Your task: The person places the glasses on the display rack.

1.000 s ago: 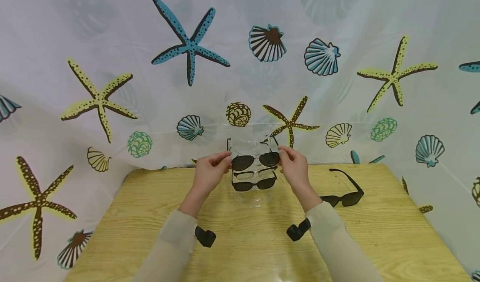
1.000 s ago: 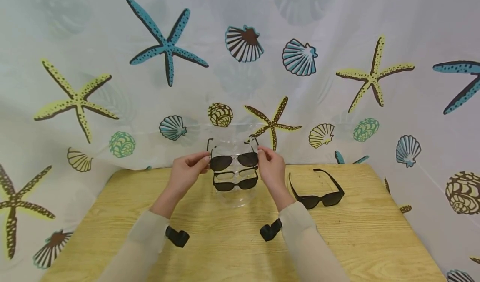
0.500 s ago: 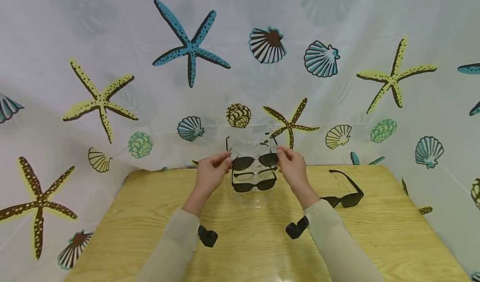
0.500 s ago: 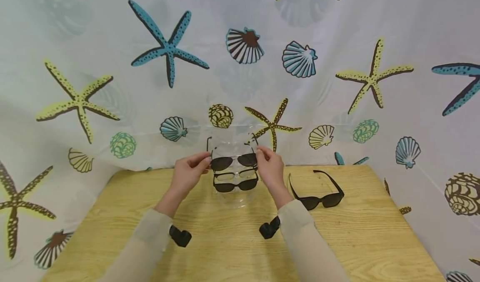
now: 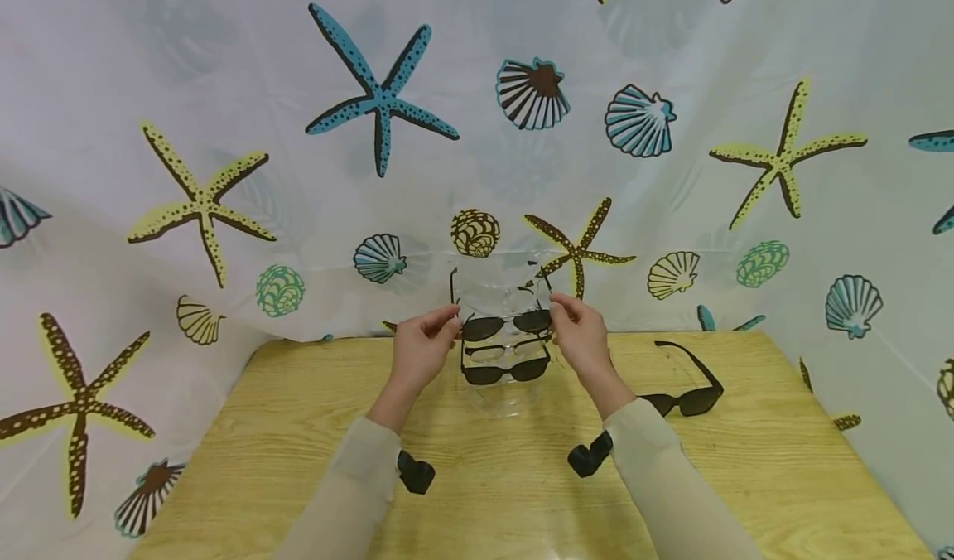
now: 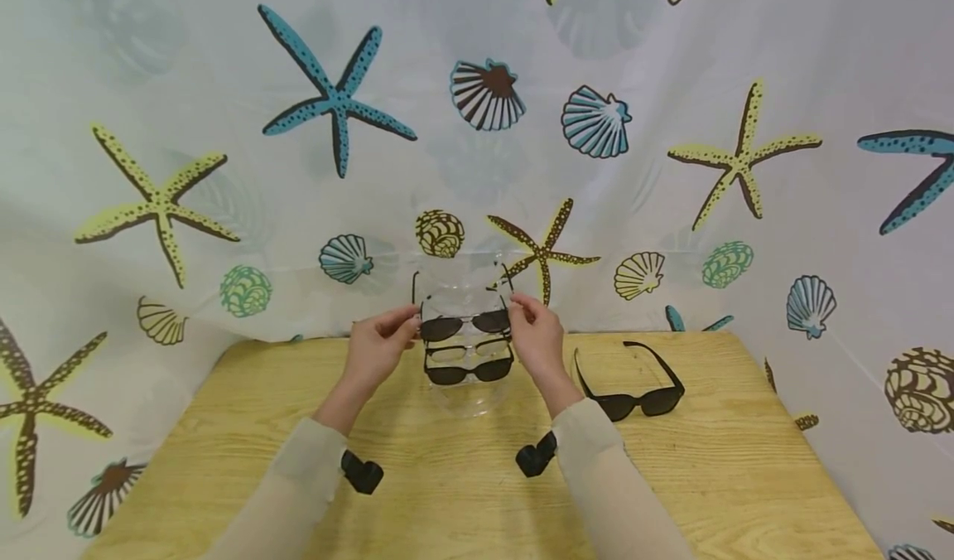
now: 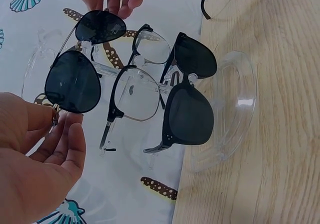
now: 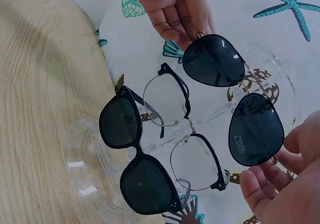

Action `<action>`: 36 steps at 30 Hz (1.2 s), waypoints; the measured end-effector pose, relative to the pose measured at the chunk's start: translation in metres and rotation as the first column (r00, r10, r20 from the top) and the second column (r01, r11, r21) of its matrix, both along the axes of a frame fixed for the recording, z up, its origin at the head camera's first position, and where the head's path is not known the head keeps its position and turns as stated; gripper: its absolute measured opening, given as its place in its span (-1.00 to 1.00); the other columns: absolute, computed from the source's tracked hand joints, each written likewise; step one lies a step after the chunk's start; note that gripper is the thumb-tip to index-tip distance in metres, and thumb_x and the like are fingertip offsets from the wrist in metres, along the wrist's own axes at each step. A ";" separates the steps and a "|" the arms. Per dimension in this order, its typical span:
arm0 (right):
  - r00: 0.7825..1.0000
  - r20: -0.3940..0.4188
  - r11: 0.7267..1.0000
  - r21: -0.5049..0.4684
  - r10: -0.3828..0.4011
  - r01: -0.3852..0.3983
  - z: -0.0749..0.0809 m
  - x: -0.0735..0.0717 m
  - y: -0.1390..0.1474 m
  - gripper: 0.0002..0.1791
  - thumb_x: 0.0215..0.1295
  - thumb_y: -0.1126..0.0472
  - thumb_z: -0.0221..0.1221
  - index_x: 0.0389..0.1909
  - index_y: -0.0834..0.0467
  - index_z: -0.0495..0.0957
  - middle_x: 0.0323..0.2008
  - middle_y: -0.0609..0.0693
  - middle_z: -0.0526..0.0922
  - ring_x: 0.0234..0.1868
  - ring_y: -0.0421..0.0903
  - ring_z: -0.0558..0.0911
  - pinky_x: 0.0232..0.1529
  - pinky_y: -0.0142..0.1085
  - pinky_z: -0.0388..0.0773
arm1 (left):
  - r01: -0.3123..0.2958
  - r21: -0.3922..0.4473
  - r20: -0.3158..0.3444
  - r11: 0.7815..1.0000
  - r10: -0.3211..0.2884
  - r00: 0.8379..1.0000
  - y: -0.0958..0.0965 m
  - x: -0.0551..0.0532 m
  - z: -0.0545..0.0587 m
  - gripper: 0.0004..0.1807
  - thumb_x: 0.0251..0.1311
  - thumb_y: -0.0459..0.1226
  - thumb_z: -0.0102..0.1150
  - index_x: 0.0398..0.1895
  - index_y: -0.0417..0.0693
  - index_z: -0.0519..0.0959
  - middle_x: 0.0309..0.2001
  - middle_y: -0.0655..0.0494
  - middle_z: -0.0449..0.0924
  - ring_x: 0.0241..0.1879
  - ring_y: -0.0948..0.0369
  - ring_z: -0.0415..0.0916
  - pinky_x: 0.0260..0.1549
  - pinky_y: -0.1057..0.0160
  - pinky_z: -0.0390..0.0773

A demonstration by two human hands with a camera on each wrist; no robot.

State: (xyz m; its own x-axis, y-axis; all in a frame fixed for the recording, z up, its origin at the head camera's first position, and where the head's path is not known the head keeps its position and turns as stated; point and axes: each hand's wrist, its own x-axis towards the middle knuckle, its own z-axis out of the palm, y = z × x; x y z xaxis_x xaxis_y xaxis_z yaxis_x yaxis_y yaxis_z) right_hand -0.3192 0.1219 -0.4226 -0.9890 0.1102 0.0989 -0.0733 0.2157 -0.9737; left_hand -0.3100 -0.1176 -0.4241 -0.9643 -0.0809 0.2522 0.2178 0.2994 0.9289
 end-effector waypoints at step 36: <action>0.999 0.036 1.000 0.012 0.005 -0.006 -0.002 -0.004 -0.001 -0.55 0.66 0.05 0.00 0.42 0.05 0.56 0.12 0.19 0.64 0.06 0.12 0.64 -0.18 -0.27 0.61 | 0.011 -0.017 -0.030 1.000 -0.012 0.999 -0.001 0.001 -0.005 -0.66 0.48 -0.37 0.23 0.24 -0.31 0.67 0.24 -0.25 0.67 -0.01 -0.17 0.74 -0.30 0.58 0.58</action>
State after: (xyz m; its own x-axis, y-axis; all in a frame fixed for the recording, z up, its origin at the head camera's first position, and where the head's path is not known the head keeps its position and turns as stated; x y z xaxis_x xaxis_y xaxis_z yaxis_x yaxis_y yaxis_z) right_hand -0.3233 0.1210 -0.4243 -0.9925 0.1038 0.0648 -0.0398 0.2270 -0.9731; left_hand -0.3091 -0.1185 -0.4291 -0.9571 -0.0654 0.2823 0.2491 0.3124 0.9167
